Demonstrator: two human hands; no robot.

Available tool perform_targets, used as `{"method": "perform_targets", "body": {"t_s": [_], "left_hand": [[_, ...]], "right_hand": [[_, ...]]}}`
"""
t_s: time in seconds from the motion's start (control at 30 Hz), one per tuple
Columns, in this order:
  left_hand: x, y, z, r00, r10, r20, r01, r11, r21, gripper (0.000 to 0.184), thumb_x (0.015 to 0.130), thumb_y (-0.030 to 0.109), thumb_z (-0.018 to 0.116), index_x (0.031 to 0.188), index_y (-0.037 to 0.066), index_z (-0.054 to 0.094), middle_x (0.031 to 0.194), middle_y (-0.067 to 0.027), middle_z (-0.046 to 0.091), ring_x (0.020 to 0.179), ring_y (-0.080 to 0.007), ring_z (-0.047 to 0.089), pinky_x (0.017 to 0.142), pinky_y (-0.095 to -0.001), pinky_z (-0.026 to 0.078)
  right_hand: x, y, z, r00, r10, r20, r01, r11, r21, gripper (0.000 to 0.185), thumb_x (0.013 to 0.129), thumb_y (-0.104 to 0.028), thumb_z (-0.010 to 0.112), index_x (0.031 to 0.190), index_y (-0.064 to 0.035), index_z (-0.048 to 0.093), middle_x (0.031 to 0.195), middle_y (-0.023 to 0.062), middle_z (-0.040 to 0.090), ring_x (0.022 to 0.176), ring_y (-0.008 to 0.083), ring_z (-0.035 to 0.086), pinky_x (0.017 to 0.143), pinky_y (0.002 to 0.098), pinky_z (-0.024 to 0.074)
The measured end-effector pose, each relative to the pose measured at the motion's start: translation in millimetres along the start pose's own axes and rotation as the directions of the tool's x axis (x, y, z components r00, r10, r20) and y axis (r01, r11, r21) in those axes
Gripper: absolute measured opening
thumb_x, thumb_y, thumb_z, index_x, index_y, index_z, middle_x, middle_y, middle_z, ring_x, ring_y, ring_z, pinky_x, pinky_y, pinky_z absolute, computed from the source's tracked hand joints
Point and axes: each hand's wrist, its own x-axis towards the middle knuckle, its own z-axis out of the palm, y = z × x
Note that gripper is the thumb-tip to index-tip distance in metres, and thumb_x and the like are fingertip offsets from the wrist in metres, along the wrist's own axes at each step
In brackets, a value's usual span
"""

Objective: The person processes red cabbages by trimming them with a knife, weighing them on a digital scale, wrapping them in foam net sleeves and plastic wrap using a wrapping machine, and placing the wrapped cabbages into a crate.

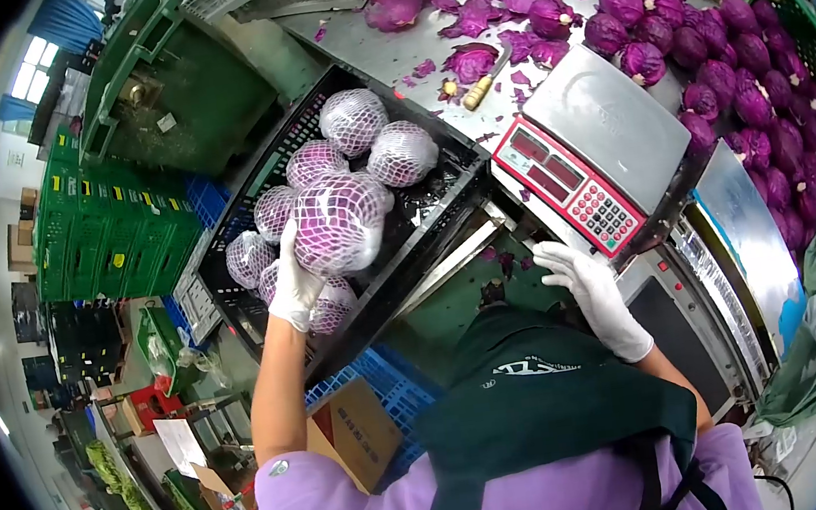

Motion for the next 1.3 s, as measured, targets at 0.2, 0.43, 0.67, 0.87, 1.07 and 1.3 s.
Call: {"method": "perform_targets", "body": {"t_s": [0.2, 0.43, 0.67, 0.87, 1.07, 1.3], "left_hand": [[19.2, -54.4, -76.9, 0.917, -0.399, -0.021, 0.389, 0.903, -0.18, 0.057, 0.095, 0.044, 0.06, 0.137, 0.008, 0.048, 0.132, -0.0149, 0.057, 0.118, -0.0305, 0.059, 0.097, -0.0554, 0.051], [36.6, -76.8, -91.6, 0.955, -0.267, -0.128, 0.24, 0.952, -0.191, 0.048, 0.098, 0.024, 0.059, 0.138, 0.003, 0.044, 0.135, -0.0149, 0.055, 0.12, -0.0309, 0.057, 0.102, -0.0547, 0.048], [26.8, -15.5, -68.0, 0.709, -0.556, -0.435, 0.703, 0.502, 0.504, 0.099, 0.081, 0.06, 0.071, 0.148, -0.001, 0.031, 0.147, -0.024, 0.039, 0.128, -0.0438, 0.047, 0.093, -0.0494, 0.052], [20.2, -27.3, -41.7, 0.866, -0.37, -0.337, 0.471, 0.377, 0.798, 0.075, 0.074, 0.042, 0.084, 0.124, -0.005, 0.053, 0.098, -0.0127, 0.069, 0.079, -0.0179, 0.068, 0.061, -0.0285, 0.059], [8.4, -81.8, -42.0, 0.944, 0.103, -0.314, 0.277, 0.273, 0.921, 0.108, 0.065, 0.049, 0.085, 0.137, -0.01, 0.029, 0.129, -0.0275, 0.054, 0.115, -0.0327, 0.059, 0.098, -0.0368, 0.048], [8.0, -76.0, -41.5, 0.928, 0.021, -0.373, 0.337, 0.385, 0.859, 0.112, 0.063, 0.044, 0.089, 0.138, -0.01, 0.026, 0.13, -0.0268, 0.052, 0.12, -0.0346, 0.054, 0.103, -0.0379, 0.044]], "right_hand": [[6.9, 8.7, 11.8, 0.998, 0.065, -0.021, -0.066, 0.998, -0.026, 0.047, 0.105, -0.032, 0.04, 0.132, 0.004, 0.053, 0.132, 0.0151, 0.058, 0.124, 0.025, 0.054, 0.098, 0.0363, 0.0449], [16.9, 4.7, 16.8, 0.995, 0.064, -0.081, -0.071, 0.993, -0.09, 0.052, 0.105, -0.038, 0.037, 0.131, 0.0041, 0.053, 0.131, 0.0168, 0.058, 0.121, 0.0256, 0.056, 0.097, 0.0369, 0.045], [21.8, 3.6, 18.9, 0.996, 0.082, -0.039, -0.087, 0.98, -0.177, 0.052, 0.105, -0.039, 0.04, 0.128, 0.0048, 0.055, 0.127, 0.0163, 0.061, 0.118, 0.0248, 0.058, 0.095, 0.0357, 0.0461], [22.8, 0.7, 20.3, 0.988, 0.109, -0.112, -0.125, 0.981, -0.147, 0.045, 0.105, -0.032, 0.042, 0.124, 0.005, 0.059, 0.123, 0.0148, 0.063, 0.112, 0.0218, 0.06, 0.094, 0.0335, 0.047], [30.5, 6.1, 23.4, 0.983, 0.14, -0.115, -0.159, 0.973, -0.169, 0.044, 0.105, -0.03, 0.039, 0.123, 0.0051, 0.059, 0.123, 0.0149, 0.063, 0.111, 0.0216, 0.061, 0.094, 0.0333, 0.0471], [41.3, 9.2, 38.6, 0.98, 0.184, -0.075, -0.196, 0.95, -0.241, 0.044, 0.104, -0.03, 0.04, 0.121, 0.0048, 0.061, 0.119, 0.0147, 0.066, 0.108, 0.0209, 0.063, 0.094, 0.0334, 0.047]]}}
